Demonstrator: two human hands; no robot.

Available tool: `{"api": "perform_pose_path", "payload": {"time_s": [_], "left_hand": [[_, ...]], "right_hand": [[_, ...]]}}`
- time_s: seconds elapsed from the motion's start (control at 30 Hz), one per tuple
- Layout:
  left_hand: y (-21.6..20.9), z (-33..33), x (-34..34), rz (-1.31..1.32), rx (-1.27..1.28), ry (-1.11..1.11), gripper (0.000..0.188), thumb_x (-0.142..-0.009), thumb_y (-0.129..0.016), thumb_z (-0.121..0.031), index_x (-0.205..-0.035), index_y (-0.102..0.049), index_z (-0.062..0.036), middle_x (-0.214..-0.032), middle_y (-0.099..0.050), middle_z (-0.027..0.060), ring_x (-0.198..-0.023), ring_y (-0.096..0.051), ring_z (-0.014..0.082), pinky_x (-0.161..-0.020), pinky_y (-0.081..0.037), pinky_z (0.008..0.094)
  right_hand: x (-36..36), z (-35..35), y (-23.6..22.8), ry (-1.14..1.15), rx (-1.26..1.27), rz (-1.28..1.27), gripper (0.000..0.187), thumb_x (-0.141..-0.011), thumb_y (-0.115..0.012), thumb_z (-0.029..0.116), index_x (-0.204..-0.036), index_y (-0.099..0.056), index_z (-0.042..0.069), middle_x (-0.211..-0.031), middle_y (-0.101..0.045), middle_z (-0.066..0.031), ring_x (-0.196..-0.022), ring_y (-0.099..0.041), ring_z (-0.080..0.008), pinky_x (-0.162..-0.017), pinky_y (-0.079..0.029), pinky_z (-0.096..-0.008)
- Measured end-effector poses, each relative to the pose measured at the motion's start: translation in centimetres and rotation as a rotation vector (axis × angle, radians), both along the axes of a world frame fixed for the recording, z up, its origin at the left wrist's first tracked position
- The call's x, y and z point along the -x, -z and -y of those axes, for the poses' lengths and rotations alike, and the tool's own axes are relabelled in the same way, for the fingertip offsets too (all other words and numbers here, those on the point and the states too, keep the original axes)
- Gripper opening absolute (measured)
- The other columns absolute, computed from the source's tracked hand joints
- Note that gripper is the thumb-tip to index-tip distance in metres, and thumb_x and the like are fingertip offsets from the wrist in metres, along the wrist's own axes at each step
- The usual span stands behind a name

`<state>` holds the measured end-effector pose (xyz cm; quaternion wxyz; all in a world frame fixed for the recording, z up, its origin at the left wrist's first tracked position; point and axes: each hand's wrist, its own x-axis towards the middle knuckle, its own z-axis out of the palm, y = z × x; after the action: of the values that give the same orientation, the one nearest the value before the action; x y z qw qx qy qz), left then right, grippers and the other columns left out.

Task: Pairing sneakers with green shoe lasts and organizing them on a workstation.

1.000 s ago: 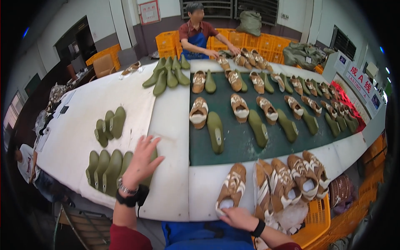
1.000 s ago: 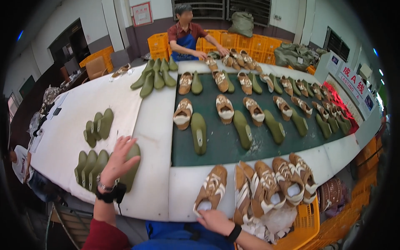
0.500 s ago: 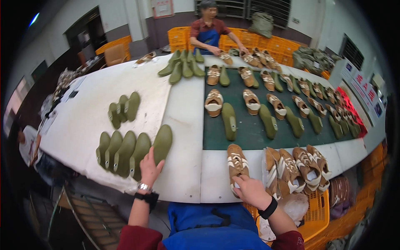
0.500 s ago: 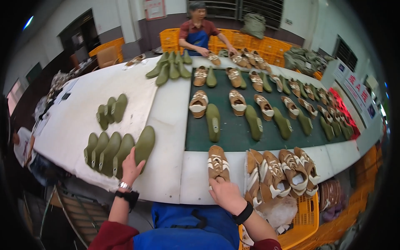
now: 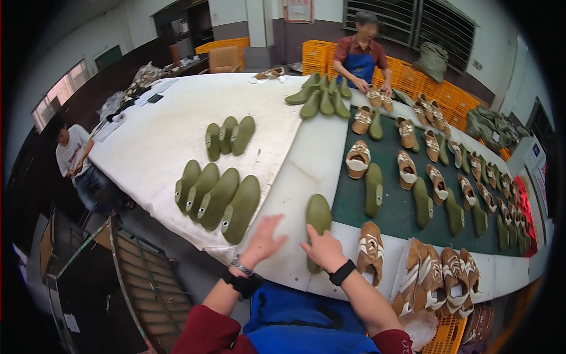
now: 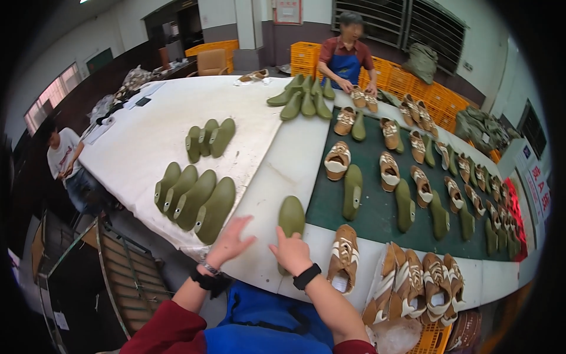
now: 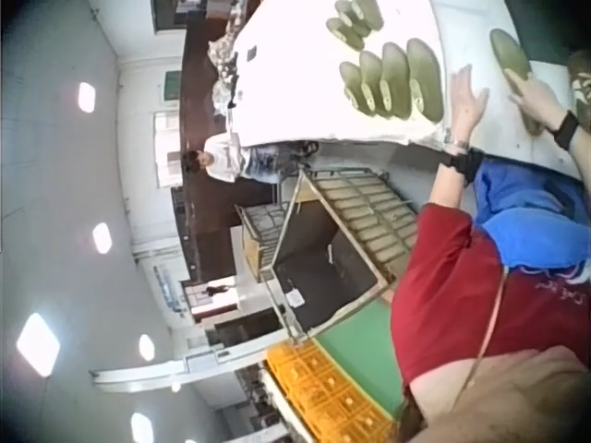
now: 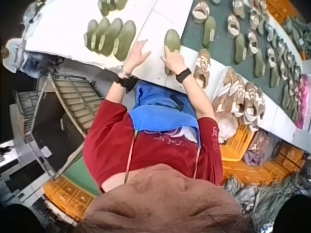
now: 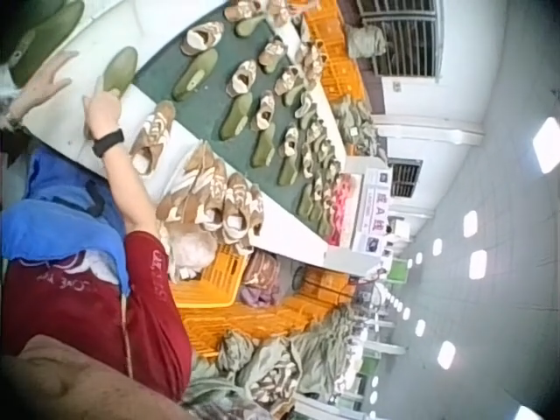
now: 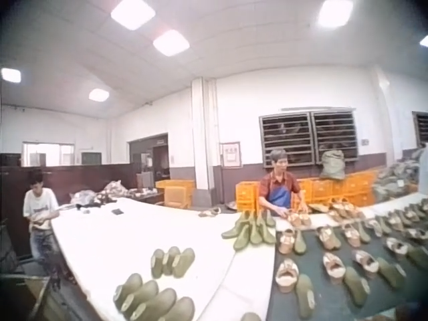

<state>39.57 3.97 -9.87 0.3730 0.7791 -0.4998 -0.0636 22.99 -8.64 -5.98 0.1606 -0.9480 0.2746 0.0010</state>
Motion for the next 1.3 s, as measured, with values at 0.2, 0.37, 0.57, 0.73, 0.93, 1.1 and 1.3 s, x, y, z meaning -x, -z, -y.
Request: {"api": "perform_pose_path", "payload": {"time_s": [0.2,0.37,0.57,0.73,0.93,1.1,1.3], "left_hand": [[-0.3,-10.5,-16.4,0.544,-0.198,-0.834,0.065,-0.071,-0.068,-0.037,-0.125,-0.044,-0.0098,-0.126,-0.041,0.0206,-0.119,-0.036,0.0417,-0.094,-0.036,0.0478],[-0.3,-9.6,-20.3,0.134,-0.336,-0.605,0.07,-0.077,-0.062,-0.046,-0.13,-0.041,-0.0053,-0.121,-0.05,0.0258,-0.113,-0.049,0.0369,-0.093,-0.041,0.0383],[1.1,-11.0,-25.1,-0.209,-0.141,-0.569,0.068,-0.073,-0.068,-0.038,-0.13,-0.042,-0.0116,-0.118,-0.054,0.0215,-0.109,-0.054,0.0322,-0.092,-0.042,0.0361],[2.6,-9.7,-23.6,-0.159,-0.174,-0.529,0.066,-0.067,-0.068,-0.017,-0.128,-0.044,-0.0113,-0.113,-0.058,0.0204,-0.105,-0.056,0.0327,-0.089,-0.044,0.0369],[1.5,-5.4,-15.8,-0.116,-0.158,-0.336,0.065,-0.071,-0.064,-0.019,-0.13,-0.039,-0.011,-0.105,-0.06,0.0242,-0.097,-0.059,0.0356,-0.084,-0.047,0.0387],[1.2,-2.6,-8.9,-0.19,-0.169,-0.29,0.066,-0.074,-0.063,-0.025,-0.133,-0.035,-0.0131,-0.099,-0.061,0.0261,-0.093,-0.059,0.0399,-0.08,-0.048,0.0422],[0.8,-2.5,-8.9,-0.32,-0.139,-0.116,0.072,-0.079,-0.064,-0.037,-0.136,-0.031,-0.0069,-0.121,-0.05,0.0245,-0.111,-0.049,0.0383,-0.093,-0.04,0.041]], "right_hand": [[-0.2,0.5,-0.2,-0.042,-0.015,-0.103,0.053,-0.079,-0.057,0.032,-0.123,-0.042,0.006,-0.077,-0.064,-0.0196,-0.074,-0.064,-0.0332,-0.066,-0.051,-0.0423],[-0.5,1.3,0.7,-0.003,-0.042,-0.119,0.051,-0.079,-0.055,0.03,-0.121,-0.043,0.004,-0.076,-0.064,-0.0198,-0.073,-0.063,-0.0345,-0.066,-0.051,-0.0433],[-0.8,1.4,0.0,0.009,-0.111,0.002,0.05,-0.078,-0.057,0.033,-0.116,-0.047,0.001,-0.072,-0.063,-0.0201,-0.07,-0.063,-0.0351,-0.065,-0.051,-0.0435],[-1.2,1.2,1.1,0.061,-0.125,0.035,0.05,-0.078,-0.057,0.035,-0.114,-0.05,0.0,-0.071,-0.063,-0.0194,-0.068,-0.063,-0.0345,-0.063,-0.051,-0.0434],[-1.6,1.4,1.4,0.08,-0.072,0.113,0.061,-0.082,-0.054,0.046,-0.131,-0.041,0.012,-0.118,-0.048,-0.0291,-0.103,-0.051,-0.0434,-0.081,-0.047,-0.047],[-2.4,1.6,3.9,0.147,-0.154,0.302,0.06,-0.084,-0.052,0.047,-0.134,-0.037,0.018,-0.134,-0.031,-0.0253,-0.12,-0.031,-0.0504,-0.092,-0.038,-0.0533],[-1.7,2.5,4.4,0.169,-0.129,0.272,0.055,-0.083,-0.052,0.048,-0.13,-0.044,0.019,-0.133,-0.037,-0.022,-0.122,-0.029,-0.05,-0.091,-0.036,-0.0591]]}}
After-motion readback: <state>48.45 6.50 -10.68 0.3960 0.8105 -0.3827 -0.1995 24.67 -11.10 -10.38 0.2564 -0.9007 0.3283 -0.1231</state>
